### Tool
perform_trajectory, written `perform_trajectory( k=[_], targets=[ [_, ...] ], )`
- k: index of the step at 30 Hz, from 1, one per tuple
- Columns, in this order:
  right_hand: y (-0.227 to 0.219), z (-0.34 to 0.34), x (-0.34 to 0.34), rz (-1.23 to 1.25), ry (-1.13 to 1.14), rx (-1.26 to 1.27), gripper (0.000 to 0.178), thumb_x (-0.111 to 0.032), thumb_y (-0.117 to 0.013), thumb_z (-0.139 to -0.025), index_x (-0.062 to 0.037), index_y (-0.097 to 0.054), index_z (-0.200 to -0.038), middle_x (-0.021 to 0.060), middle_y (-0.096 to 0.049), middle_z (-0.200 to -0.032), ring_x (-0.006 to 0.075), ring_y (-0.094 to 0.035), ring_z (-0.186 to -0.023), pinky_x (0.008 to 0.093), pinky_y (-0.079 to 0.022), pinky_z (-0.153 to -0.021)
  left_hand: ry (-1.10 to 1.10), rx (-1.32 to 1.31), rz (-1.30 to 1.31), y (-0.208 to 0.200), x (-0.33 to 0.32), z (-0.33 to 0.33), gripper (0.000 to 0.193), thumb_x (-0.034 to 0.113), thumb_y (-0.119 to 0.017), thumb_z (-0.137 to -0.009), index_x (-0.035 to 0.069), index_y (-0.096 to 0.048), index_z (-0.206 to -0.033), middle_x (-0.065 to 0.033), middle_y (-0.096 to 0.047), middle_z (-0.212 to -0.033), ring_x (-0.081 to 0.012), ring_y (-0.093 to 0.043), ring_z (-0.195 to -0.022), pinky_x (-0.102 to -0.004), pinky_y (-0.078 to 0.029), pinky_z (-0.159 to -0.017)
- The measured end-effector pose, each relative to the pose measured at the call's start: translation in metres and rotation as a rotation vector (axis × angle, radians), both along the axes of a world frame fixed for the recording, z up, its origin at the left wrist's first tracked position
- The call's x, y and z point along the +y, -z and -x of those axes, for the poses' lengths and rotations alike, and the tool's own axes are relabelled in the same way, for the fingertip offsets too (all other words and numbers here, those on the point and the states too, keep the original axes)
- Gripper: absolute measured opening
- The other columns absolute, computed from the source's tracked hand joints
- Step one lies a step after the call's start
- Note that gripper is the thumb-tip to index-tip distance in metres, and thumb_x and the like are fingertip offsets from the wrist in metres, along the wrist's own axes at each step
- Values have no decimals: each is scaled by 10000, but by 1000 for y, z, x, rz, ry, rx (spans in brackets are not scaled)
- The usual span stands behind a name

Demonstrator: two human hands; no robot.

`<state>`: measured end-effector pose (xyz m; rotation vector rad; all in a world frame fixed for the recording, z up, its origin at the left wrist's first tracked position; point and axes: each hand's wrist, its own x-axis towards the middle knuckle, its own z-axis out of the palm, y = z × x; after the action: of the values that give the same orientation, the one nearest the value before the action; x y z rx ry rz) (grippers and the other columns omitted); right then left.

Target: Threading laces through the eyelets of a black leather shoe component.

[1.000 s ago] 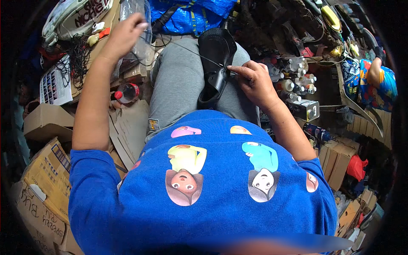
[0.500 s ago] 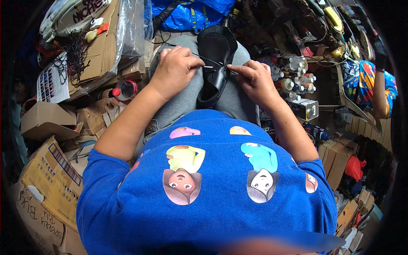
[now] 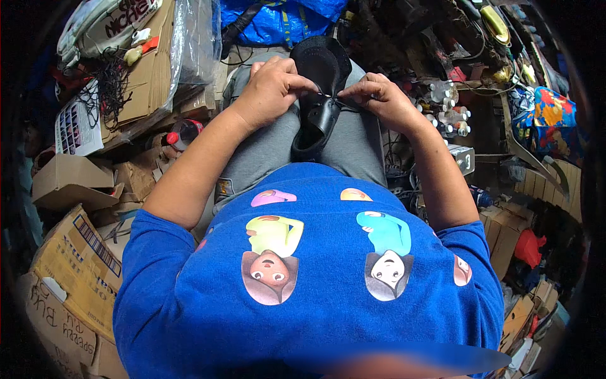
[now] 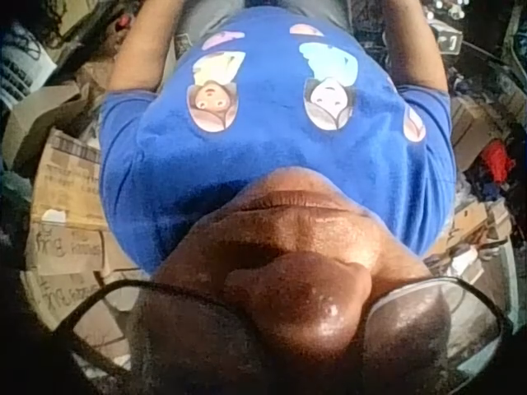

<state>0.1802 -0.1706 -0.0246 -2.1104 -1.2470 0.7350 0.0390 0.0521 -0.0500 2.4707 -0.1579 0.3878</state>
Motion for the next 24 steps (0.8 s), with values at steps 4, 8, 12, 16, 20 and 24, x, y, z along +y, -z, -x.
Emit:
perform_trajectory(
  k=[4,8,12,16,20,24],
  targets=[
    [5,-1,-1,-58,-7,18,466,78,-521,-671,-167,-709,-1020,21,-531,-814,177,-516,-865,302,-424,-838,3,18,6,-1,0,0,250,79,-689,-714,235,-721,-907,3,-500,-736,-198,-508,-807,-367,-349,-776],
    [1,0,-1,-48,2,42,444,66,-528,-683,-164,-711,-1015,16,-522,-801,169,-512,-861,297,-422,-835,0,50,39,-1,0,0,243,89,-689,-717,237,-721,-907,11,-498,-724,-191,-504,-801,-359,-336,-787],
    [1,-1,0,-47,-14,47,429,52,-534,-693,-160,-712,-1020,9,-521,-798,159,-507,-853,289,-419,-828,11,52,29,0,0,0,234,101,-690,-718,236,-721,-906,18,-501,-713,-183,-504,-805,-357,-324,-793],
    [2,-4,-1,-44,-41,109,409,41,-552,-711,-155,-712,-1032,3,-523,-799,154,-504,-851,284,-415,-828,26,28,16,1,0,0,237,102,-692,-716,237,-722,-909,21,-505,-709,-179,-508,-802,-354,-323,-790],
    [5,-5,-1,-50,-38,133,383,28,-573,-728,-152,-712,-1037,2,-526,-800,149,-501,-853,279,-411,-828,31,92,25,0,1,-1,224,133,-688,-738,263,-724,-916,32,-528,-729,-170,-515,-847,-356,-299,-818],
    [8,-6,-1,-102,-45,118,285,-74,-637,-766,-180,-721,-1017,49,-564,-797,199,-529,-820,313,-434,-786,26,62,23,2,-2,-1,213,133,-693,-735,246,-722,-912,36,-521,-708,-155,-518,-817,-344,-299,-809]
  ],
)
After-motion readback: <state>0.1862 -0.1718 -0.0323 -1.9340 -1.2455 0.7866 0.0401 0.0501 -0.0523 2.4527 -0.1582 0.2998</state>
